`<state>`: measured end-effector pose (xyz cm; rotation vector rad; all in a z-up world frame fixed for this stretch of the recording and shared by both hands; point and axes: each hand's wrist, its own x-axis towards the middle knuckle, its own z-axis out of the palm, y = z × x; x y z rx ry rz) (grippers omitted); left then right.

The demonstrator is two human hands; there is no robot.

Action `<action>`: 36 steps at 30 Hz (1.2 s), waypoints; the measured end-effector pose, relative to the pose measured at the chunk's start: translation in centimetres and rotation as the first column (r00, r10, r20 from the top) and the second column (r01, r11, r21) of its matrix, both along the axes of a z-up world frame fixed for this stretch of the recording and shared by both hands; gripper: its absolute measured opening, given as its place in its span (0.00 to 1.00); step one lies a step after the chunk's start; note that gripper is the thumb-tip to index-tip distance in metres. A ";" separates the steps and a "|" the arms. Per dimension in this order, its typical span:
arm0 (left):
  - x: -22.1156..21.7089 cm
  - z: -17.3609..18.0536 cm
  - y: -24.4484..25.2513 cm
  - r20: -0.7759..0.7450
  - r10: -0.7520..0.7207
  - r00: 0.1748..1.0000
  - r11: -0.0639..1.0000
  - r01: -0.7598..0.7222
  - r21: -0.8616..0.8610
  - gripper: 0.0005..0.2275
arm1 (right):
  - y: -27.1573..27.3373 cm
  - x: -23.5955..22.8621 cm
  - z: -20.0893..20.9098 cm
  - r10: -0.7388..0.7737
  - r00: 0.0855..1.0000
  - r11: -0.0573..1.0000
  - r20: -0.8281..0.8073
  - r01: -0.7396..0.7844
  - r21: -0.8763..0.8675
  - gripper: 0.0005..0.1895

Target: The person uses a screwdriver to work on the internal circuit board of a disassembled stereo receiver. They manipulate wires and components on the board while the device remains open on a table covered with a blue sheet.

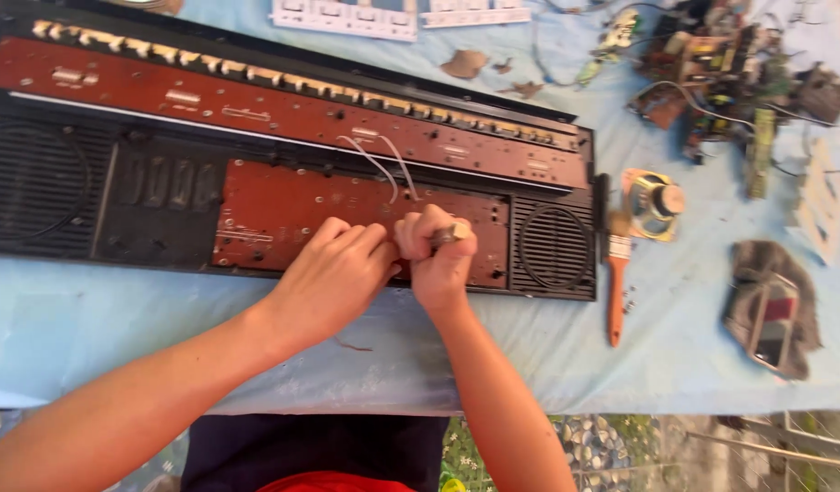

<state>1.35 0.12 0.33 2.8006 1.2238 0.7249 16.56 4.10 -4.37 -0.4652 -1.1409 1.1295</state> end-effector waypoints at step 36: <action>0.6 -0.6 1.7 0.190 0.012 0.982 0.970 0.034 -0.240 0.20 | 0.3 0.1 0.0 -0.028 0.998 0.992 0.060 0.020 0.126 0.37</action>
